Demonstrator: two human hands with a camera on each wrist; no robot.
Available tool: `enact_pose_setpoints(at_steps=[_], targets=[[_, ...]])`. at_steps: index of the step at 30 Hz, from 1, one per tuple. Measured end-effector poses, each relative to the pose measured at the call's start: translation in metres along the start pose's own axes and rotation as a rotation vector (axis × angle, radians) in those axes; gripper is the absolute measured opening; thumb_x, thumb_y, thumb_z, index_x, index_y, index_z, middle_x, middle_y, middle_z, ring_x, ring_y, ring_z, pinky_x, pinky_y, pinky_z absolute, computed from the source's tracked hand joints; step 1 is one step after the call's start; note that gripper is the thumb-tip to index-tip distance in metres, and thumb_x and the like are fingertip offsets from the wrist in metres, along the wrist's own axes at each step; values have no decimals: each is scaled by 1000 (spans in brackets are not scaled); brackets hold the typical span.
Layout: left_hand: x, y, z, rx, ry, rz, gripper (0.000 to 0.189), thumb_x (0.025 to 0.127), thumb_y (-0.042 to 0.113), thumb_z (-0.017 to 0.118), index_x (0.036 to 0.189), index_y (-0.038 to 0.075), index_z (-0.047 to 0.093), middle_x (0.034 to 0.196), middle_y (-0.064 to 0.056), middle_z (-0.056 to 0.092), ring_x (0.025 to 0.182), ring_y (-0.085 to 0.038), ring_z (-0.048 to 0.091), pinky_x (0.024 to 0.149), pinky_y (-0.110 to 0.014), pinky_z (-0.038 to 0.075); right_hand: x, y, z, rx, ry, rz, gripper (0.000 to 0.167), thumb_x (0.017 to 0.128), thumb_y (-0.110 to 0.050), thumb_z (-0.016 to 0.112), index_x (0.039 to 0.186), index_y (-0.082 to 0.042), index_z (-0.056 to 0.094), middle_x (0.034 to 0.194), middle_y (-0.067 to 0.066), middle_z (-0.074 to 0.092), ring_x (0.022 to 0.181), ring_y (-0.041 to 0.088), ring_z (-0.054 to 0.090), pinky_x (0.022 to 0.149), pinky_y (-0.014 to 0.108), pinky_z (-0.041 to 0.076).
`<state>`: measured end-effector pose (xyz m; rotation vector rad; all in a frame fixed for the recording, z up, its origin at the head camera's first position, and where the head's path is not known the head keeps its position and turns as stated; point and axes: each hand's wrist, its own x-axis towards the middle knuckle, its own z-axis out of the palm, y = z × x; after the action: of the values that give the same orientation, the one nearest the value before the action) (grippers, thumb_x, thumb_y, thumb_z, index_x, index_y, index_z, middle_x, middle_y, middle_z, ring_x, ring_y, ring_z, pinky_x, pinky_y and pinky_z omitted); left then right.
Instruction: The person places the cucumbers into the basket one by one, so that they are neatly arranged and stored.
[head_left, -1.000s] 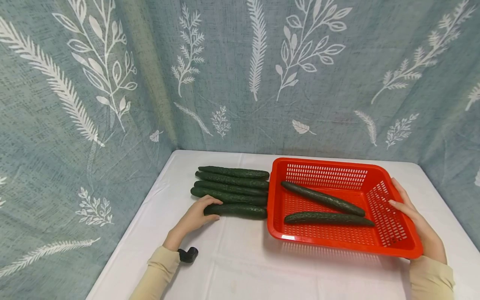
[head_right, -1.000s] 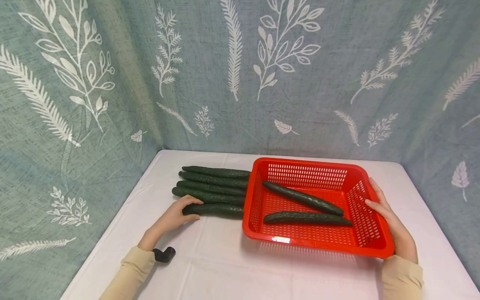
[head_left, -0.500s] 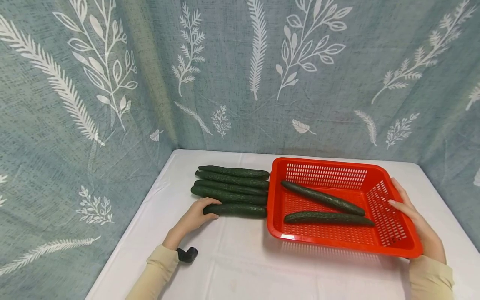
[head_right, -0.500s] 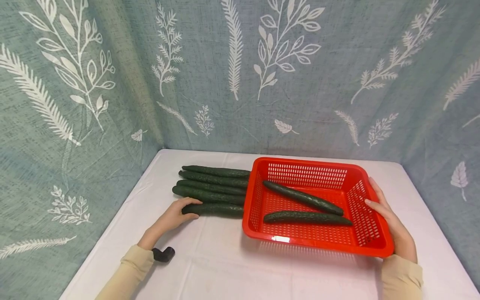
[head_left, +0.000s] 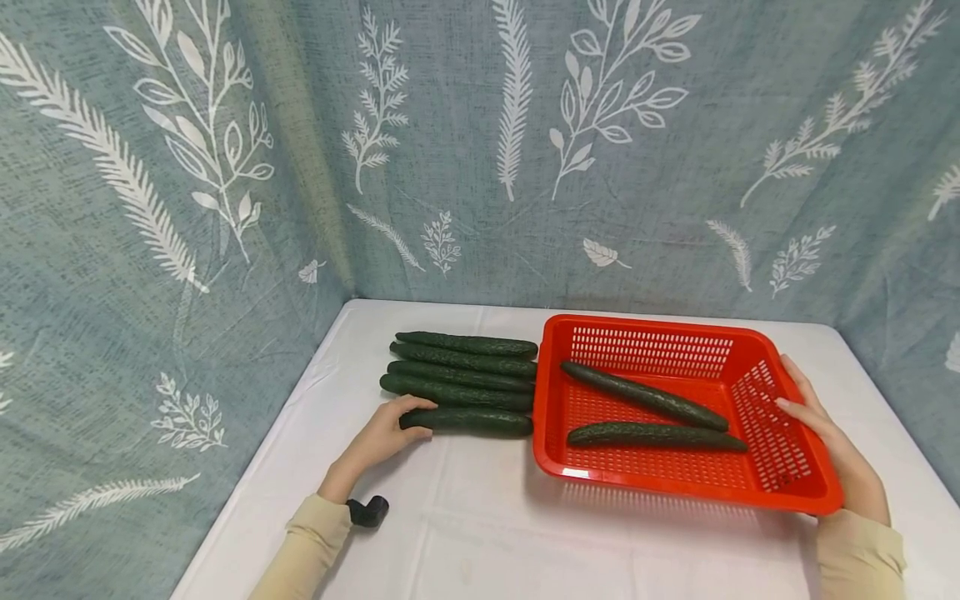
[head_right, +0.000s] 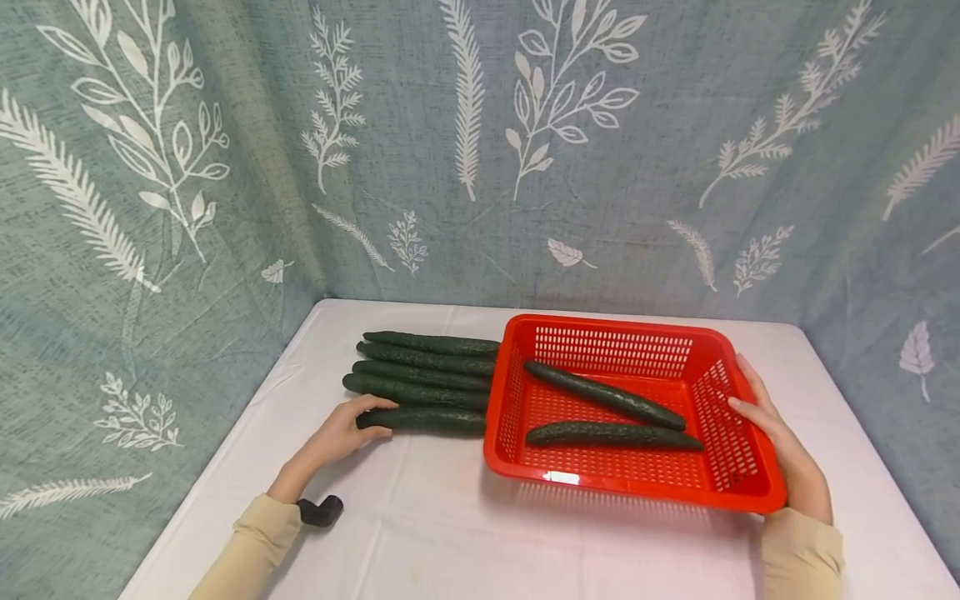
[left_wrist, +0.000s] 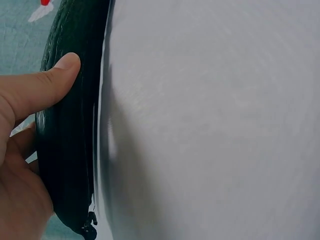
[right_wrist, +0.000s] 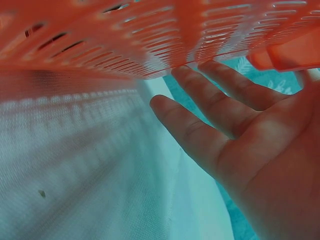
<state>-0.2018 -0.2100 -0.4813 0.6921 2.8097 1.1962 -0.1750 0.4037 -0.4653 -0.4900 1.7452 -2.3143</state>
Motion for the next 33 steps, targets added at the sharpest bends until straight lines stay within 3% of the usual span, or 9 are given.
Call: enact_pose_setpoints(at_steps=[7,14,25,33], targets=[[-2,3,-9,-10,22,-25,40,81,14,71,119,8,61,123,-13,59,125,-38,43,103,-52,35,1,0,-2,-32,-16,-1,65,99,0,21,148,-39,4,129,-18,37,104,3,56,76,25,53],[-1,13,-18,-13,32,-11,40,82,11,70,121,9,61,119,-10,60,114,-31,53,91,-46,46,0,0,-1,-34,-4,18,65,99,-1,21,148,-40,4,128,-17,37,103,3,56,75,26,53],[5,26,-32,7,50,5,42,83,12,69,123,6,59,121,-11,59,115,-32,53,92,-46,46,0,2,-2,-28,-9,3,65,99,0,20,149,-37,1,129,-17,40,104,3,56,77,25,53],[11,33,-38,-8,75,-11,42,85,19,68,125,11,58,124,-10,57,119,-32,50,93,-47,45,0,1,0,-44,-11,-7,65,99,0,20,149,-37,2,129,-19,38,105,2,55,77,24,52]])
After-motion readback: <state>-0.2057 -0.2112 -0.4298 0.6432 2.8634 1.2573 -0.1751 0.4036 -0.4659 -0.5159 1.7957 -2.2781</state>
